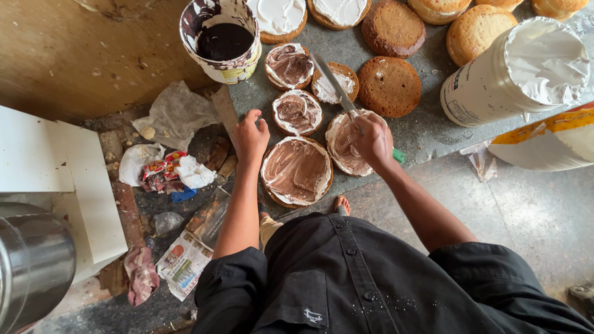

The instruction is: The person spreads white frosting onto multiple cake layers using a spatula and then applies chocolate syrup from a bowl, spreading it over the white frosting.

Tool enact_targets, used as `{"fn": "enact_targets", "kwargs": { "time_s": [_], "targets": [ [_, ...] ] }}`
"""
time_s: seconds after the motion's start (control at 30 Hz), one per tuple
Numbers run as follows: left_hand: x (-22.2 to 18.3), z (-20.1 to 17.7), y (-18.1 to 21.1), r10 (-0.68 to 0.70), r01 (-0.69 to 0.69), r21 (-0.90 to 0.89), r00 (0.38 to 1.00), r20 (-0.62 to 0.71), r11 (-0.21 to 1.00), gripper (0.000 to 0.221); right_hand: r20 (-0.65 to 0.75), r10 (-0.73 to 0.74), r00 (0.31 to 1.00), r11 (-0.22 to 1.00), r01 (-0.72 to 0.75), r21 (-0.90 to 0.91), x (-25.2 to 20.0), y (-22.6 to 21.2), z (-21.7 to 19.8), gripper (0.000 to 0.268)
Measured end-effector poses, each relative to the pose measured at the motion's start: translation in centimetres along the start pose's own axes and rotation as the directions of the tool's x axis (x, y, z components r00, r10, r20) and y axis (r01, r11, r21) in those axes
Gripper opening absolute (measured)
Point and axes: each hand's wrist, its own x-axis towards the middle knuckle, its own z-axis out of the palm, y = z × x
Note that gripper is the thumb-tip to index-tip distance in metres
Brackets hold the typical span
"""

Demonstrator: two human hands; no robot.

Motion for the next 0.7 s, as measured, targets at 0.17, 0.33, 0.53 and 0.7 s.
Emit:
{"fn": "enact_targets", "kwargs": {
  "time_s": [0.17, 0.33, 0.53, 0.7],
  "targets": [
    [0.2, 0.0, -0.1, -0.026, 0.026, -0.036, 0.999, 0.019, 0.999, 0.021, 0.309, 0.333, 0.891, 0.832, -0.432, 0.348, 2.1, -4.0, 3.0, 0.023],
    [0.2, -0.2, -0.3, -0.007, 0.008, -0.046, 1.000, 0.024, 0.999, 0.019, 0.193, 0.037, 0.980, 0.924, -0.107, 0.367, 1.4, -5.3, 4.3, 0.018],
    [0.2, -0.1, -0.3, -0.021, 0.022, -0.053, 1.000, 0.005, 0.998, 0.019, 0.003, -0.007, 1.000, 1.000, 0.007, -0.005, 2.8, -3.0, 1.7, 0.019],
    [0.3, -0.2, -0.4, -0.025, 0.025, -0.003, 0.999, 0.026, 1.000, 0.019, 0.080, -0.208, 0.975, 0.970, 0.216, -0.109, 3.1, -3.1, 3.7, 0.025]
  ]
}}
